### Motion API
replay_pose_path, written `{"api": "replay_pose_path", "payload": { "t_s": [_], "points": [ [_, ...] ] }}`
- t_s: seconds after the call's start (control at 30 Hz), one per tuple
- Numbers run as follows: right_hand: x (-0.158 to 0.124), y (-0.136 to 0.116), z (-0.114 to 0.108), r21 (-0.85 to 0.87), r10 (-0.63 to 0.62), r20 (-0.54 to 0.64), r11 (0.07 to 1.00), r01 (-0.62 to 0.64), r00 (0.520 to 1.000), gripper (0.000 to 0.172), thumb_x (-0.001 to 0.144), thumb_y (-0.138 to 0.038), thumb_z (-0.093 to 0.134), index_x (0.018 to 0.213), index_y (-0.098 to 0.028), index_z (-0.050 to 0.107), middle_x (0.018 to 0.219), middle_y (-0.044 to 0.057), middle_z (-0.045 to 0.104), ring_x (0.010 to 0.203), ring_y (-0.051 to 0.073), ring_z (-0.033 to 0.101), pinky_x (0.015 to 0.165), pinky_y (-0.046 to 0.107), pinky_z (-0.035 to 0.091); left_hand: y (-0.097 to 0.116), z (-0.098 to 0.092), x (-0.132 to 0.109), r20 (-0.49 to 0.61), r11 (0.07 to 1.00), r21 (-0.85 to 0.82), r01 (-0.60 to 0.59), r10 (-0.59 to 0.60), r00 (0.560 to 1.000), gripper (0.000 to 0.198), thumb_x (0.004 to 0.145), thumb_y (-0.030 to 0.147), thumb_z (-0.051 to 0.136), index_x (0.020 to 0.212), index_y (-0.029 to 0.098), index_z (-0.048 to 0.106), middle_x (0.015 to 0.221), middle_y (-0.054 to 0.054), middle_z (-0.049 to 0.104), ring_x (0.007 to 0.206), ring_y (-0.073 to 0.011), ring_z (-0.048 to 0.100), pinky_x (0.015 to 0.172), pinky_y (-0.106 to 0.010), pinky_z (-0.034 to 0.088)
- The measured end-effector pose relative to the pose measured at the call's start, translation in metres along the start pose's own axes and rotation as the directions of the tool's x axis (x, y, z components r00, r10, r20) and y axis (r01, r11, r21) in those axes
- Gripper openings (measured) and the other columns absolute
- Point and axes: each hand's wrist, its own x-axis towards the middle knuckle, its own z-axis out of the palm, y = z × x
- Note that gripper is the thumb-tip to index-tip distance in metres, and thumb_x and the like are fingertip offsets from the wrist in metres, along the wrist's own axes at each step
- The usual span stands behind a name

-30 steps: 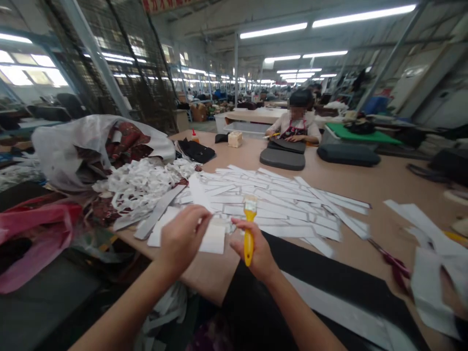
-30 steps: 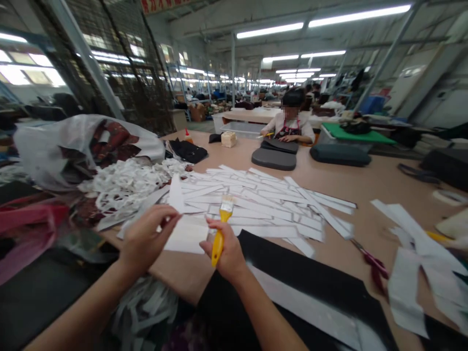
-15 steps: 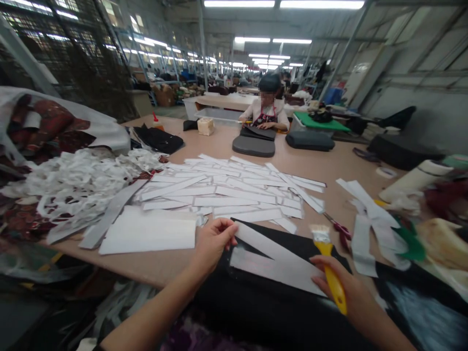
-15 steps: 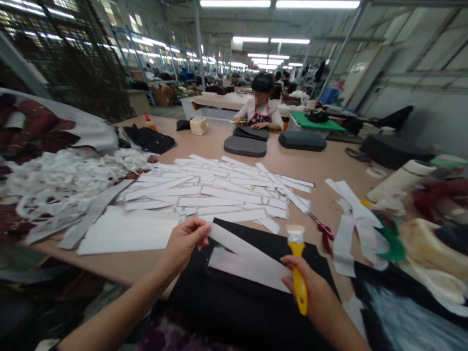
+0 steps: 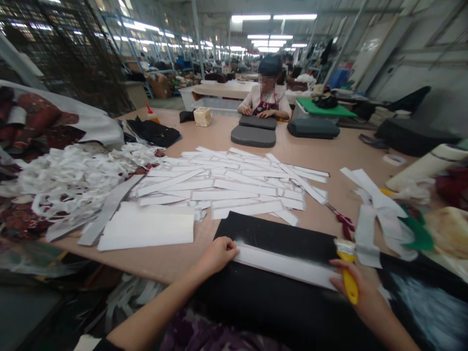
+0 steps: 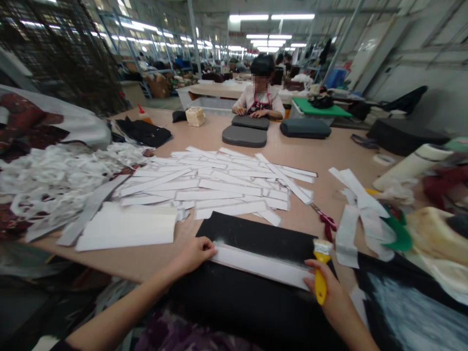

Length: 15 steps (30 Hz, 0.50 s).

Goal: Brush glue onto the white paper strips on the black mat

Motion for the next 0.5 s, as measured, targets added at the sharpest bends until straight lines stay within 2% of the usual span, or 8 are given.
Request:
{"api": "replay_pose_path", "payload": {
  "t_s": [0.17, 0.33, 0.5],
  "points": [
    [-0.0022, 0.0056, 0.0056, 0.031, 0.084, 0.054, 0.996, -0.086, 0.995, 0.04, 0.067, -0.049, 0.053, 0.095, -0.021, 0.058, 0.078, 0.005, 0.063, 0.072, 0.023, 0.063, 0.065, 0.031, 0.049, -0.0025, -0.0002, 0.0027, 0.028, 0.998, 0.057, 0.028, -0.03, 0.999, 0.013, 0.069, 0.028, 0.057, 0.064, 0.016, 0.058, 0.062, 0.001, 0.056, 0.06, -0.0129, 0.051, 0.055, -0.023, 0.033],
    [-0.0013, 0.0076, 0.0092, 0.065, 0.073, 0.063, 0.995, -0.077, 0.995, 0.039, 0.067, -0.048, 0.055, 0.095, -0.022, 0.057, 0.079, 0.005, 0.063, 0.071, 0.023, 0.064, 0.063, 0.033, 0.05, -0.0022, 0.001, 0.0016, 0.015, 0.995, 0.101, 0.026, -0.028, 1.0, 0.014, 0.07, 0.029, 0.055, 0.065, 0.016, 0.058, 0.065, -0.001, 0.058, 0.062, -0.014, 0.053, 0.055, -0.023, 0.033],
    [-0.0072, -0.0001, 0.0107, 0.014, 0.066, 0.055, 0.998, -0.067, 0.996, 0.036, 0.072, -0.045, 0.051, 0.098, -0.021, 0.055, 0.073, 0.003, 0.063, 0.062, 0.021, 0.062, 0.06, 0.033, 0.05, 0.003, 0.0046, -0.0043, -0.017, 0.988, 0.157, -0.013, 0.016, 1.0, 0.013, 0.072, 0.027, 0.052, 0.064, 0.017, 0.055, 0.066, -0.002, 0.057, 0.064, -0.0153, 0.052, 0.058, -0.024, 0.032]
  ]
}}
